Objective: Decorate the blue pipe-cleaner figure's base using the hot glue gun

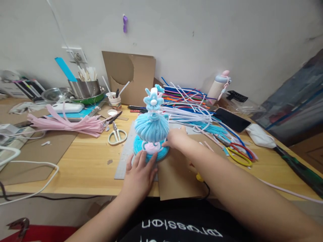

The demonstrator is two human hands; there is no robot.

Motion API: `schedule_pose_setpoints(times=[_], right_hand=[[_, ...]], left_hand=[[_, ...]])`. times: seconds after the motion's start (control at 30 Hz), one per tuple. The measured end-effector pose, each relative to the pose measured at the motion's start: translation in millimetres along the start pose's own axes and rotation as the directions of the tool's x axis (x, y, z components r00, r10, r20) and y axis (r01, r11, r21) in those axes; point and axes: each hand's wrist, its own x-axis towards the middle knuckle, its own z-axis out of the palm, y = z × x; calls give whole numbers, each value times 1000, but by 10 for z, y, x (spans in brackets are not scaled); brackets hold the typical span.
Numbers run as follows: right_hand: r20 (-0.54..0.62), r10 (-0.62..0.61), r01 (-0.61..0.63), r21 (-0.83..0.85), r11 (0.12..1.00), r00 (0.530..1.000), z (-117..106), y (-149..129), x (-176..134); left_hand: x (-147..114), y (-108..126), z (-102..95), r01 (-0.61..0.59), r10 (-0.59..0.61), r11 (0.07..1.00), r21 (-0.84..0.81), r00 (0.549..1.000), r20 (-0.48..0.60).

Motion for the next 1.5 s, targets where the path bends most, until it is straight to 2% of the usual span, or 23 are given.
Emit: schedule_pose_setpoints(times=[0.33, 0.53, 0.73, 0.9, 1.13, 1.37, 1.5], right_hand=[[26, 3, -3, -6, 1000, 1000, -5, 3, -8], [-122, -1, 10, 74, 997, 993, 116, 12, -148], [-307, -27, 76, 150, 986, 951, 332, -32, -287], [-337, -100, 179, 211, 961, 936, 413, -57, -333], [-382, -81, 213, 315, 925, 920, 564, -141, -590], [-490, -56, 298, 432, 851, 870, 819, -248, -891], [-486, -99, 338, 434, 835, 868, 879, -215, -968]], left_hand=[[11, 59, 42, 28, -27, 999, 46, 1000, -5], [0, 49, 39, 29, -29, 999, 17, 1000, -3], [-22, 13, 26, 50, -52, 994, -94, 998, -22], [-27, 4, 15, 45, -49, 991, -125, 998, -29], [-16, 24, 11, 53, -54, 993, -104, 998, -10], [-16, 17, 5, 48, -49, 992, -115, 999, -7], [-14, 17, 11, 47, -49, 993, -107, 999, -14]])
